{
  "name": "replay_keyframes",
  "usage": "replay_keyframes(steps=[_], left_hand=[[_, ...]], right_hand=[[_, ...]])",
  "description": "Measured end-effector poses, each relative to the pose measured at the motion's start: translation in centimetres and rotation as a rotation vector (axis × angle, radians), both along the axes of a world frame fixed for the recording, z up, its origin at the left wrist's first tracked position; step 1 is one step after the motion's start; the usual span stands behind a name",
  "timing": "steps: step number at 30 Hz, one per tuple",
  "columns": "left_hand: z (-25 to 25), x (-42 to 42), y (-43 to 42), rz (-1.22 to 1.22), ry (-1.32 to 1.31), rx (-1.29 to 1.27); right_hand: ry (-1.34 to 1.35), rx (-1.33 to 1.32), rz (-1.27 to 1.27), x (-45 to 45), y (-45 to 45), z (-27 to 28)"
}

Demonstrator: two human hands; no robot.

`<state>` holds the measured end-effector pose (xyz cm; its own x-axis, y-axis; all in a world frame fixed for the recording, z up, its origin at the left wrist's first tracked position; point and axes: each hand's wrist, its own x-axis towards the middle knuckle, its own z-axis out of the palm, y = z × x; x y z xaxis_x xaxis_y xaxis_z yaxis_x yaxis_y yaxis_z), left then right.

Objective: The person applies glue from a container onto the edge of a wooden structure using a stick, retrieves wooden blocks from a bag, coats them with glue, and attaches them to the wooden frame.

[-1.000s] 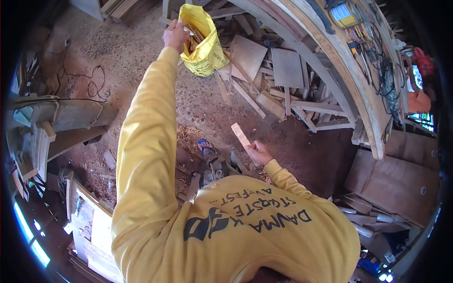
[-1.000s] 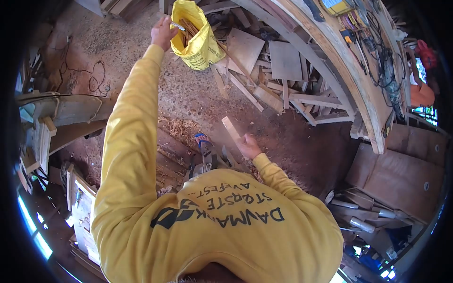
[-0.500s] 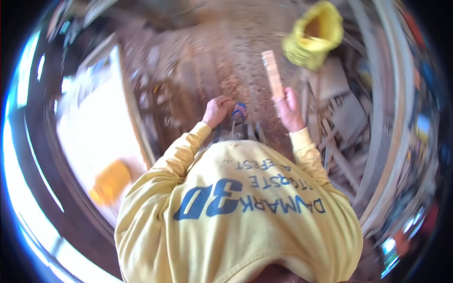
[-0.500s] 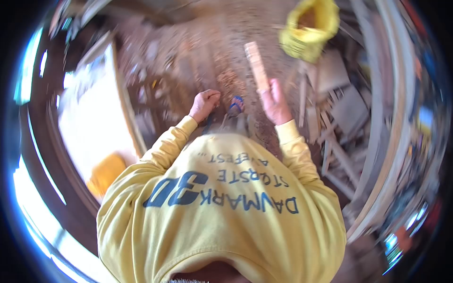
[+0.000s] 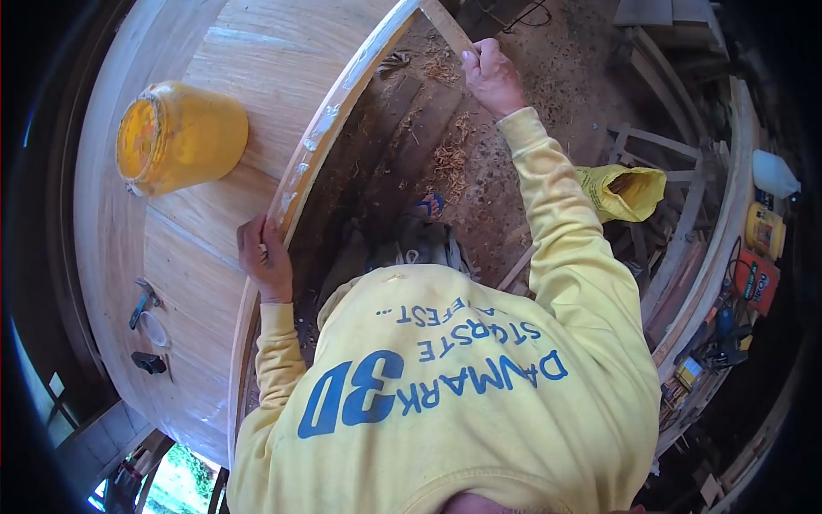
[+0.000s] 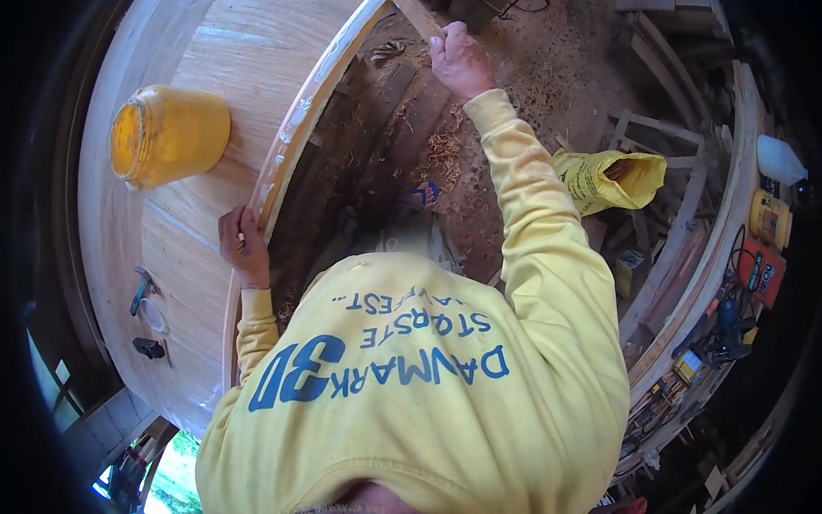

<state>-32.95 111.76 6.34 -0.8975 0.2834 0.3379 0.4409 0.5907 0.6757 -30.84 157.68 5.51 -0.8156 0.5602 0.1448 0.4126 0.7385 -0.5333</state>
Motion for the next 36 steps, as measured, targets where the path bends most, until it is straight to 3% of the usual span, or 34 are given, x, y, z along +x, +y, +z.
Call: replay_keyframes(steps=[6, 8, 11, 15, 17, 21, 23, 25, 32, 36], left_hand=[[-3.1, -0.6, -10.4, 0.129, 0.064, -0.067], [-4.5, -0.6, -12.0, 0.139, 0.067, -0.024], [-3.2, -0.8, -11.0, 0.075, 0.008, 0.017], [-3.4, -0.9, -11.6, 0.024, -0.02, 0.005], [-3.0, -0.4, -11.8, 0.021, -0.061, -0.022], [-2.2, 0.9, -12.5, 0.056, 0.063, -0.232], [-2.1, 1.5, -12.4, 0.089, 0.074, -0.29], [-2.7, 1.5, -12.1, 0.14, 0.07, -0.306], [-3.4, 1.2, -10.8, 0.242, 0.053, -0.353], [-4.0, 1.1, -10.5, 0.298, 0.104, -0.397]], right_hand=[[-0.188, 0.075, 0.081, -0.6, -5.6, 0.7], [-0.262, 0.083, 0.167, 1.5, -8.7, 1.4], [-0.17, 0.064, 0.2, 3.4, -11.2, 1.5], [-0.222, 0.07, -0.019, 0.2, -8.5, 2.7], [-0.245, 0.124, -0.008, -0.5, -7.8, 1.9], [-0.304, 0.066, 0.225, 1.2, -10.3, 2.2], [-0.247, -0.051, 0.344, 3.7, -12.8, 1.9], [-0.138, 0.02, 0.348, 4.4, -13.2, 1.2], [-0.225, 0.06, 0.025, -1.9, 0.3, 2.3], [-0.057, 0.014, -0.05, -5.2, 9.4, 0.9]])
